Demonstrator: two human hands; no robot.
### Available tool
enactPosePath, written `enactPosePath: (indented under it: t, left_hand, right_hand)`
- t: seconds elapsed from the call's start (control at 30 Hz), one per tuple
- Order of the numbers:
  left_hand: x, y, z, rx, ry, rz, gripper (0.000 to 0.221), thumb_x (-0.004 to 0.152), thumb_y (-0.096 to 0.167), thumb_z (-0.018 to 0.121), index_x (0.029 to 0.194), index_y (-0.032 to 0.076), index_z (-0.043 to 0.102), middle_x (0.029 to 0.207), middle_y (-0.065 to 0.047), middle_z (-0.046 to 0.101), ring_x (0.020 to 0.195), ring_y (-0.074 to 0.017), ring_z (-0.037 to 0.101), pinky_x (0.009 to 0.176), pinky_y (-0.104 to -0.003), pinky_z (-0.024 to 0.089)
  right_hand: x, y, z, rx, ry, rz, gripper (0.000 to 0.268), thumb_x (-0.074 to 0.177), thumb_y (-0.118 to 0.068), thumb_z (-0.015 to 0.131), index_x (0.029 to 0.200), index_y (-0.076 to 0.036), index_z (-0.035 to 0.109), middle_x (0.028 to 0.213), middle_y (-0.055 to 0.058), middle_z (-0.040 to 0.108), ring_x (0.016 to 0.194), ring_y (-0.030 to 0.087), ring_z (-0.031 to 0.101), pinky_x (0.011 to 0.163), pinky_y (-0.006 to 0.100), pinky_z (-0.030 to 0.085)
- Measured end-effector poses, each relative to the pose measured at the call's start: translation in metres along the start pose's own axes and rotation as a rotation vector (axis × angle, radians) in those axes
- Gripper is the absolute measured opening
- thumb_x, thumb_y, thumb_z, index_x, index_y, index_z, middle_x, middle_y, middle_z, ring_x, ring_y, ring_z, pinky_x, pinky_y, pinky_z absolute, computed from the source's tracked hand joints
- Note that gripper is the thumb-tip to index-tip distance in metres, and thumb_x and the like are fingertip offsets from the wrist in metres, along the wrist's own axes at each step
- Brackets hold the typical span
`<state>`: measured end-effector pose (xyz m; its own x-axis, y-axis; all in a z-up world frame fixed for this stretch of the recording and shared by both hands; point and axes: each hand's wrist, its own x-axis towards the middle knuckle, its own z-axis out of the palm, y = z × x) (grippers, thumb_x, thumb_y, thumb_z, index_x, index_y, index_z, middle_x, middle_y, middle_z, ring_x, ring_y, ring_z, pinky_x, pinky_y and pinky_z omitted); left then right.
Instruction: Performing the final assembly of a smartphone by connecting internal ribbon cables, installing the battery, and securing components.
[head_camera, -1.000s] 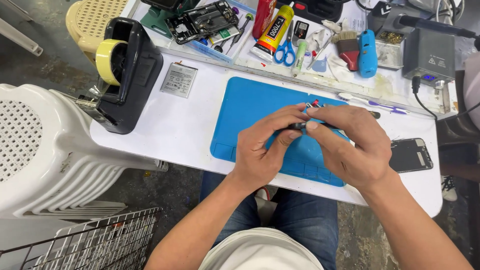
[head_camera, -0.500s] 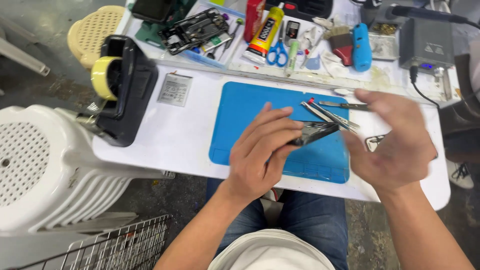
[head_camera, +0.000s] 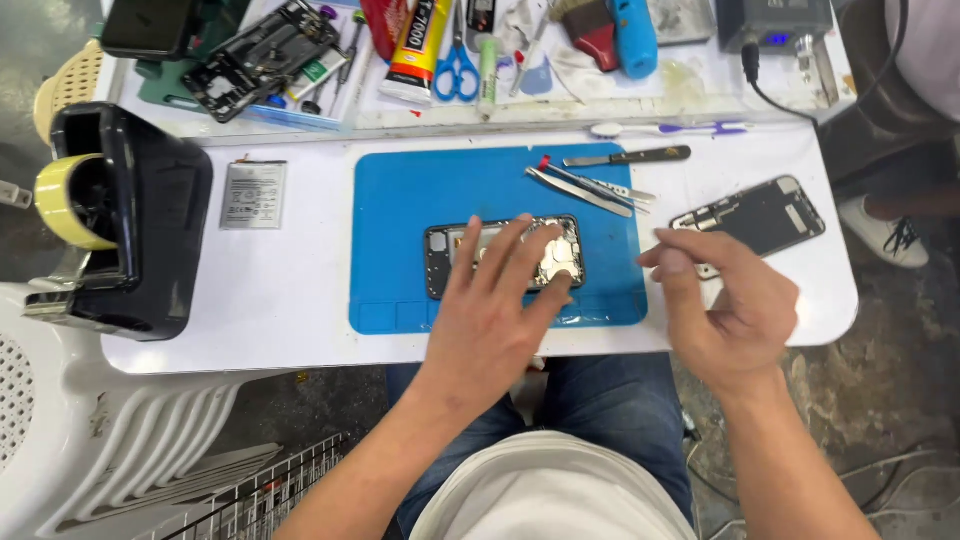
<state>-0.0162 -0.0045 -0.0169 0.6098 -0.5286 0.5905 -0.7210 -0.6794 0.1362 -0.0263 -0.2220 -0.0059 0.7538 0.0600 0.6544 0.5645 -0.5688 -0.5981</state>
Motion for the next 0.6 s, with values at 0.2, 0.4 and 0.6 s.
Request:
enactPosePath:
  t: [0.2,0.4,0.6]
  left_hand:
    - [-0.020,-0.027,-0.020,-0.097,-0.047,-0.255,0.035,0.105,0.030,0.065,0.134,0.010,0.062,0.132,-0.010,0.067,0.121,-0.0320,0.060,0.097,-0.045,0.046]
    - [-0.016,-0.038,-0.022,-0.070,-0.125,-0.126,0.044,0.103,0.039,0.069,0.135,0.011,0.062,0.127,-0.005,0.071,0.129,-0.0298,0.055,0.117,-0.058,0.031]
    - [-0.016,-0.047,-0.022,-0.200,-0.156,-0.185,0.056,0.101,0.034,0.075,0.147,0.013,0.052,0.123,-0.007,0.059,0.125,-0.0247,0.059,0.124,-0.059,0.027]
  right_hand:
    - [-0.010,0.008,0.003,0.050,-0.201,-0.066,0.017,0.104,-0.002,0.059,0.110,0.008,0.070,0.085,0.015,0.075,0.076,0.024,0.075,0.065,0.030,0.058]
    - [-0.008,0.008,0.004,0.035,-0.235,-0.004,0.016,0.105,-0.003,0.062,0.113,0.008,0.071,0.085,0.013,0.073,0.064,0.019,0.064,0.056,0.027,0.048]
    - [-0.010,0.011,0.006,-0.038,-0.235,-0.030,0.015,0.104,-0.003,0.063,0.112,0.006,0.072,0.081,0.012,0.069,0.061,0.019,0.060,0.053,0.029,0.047]
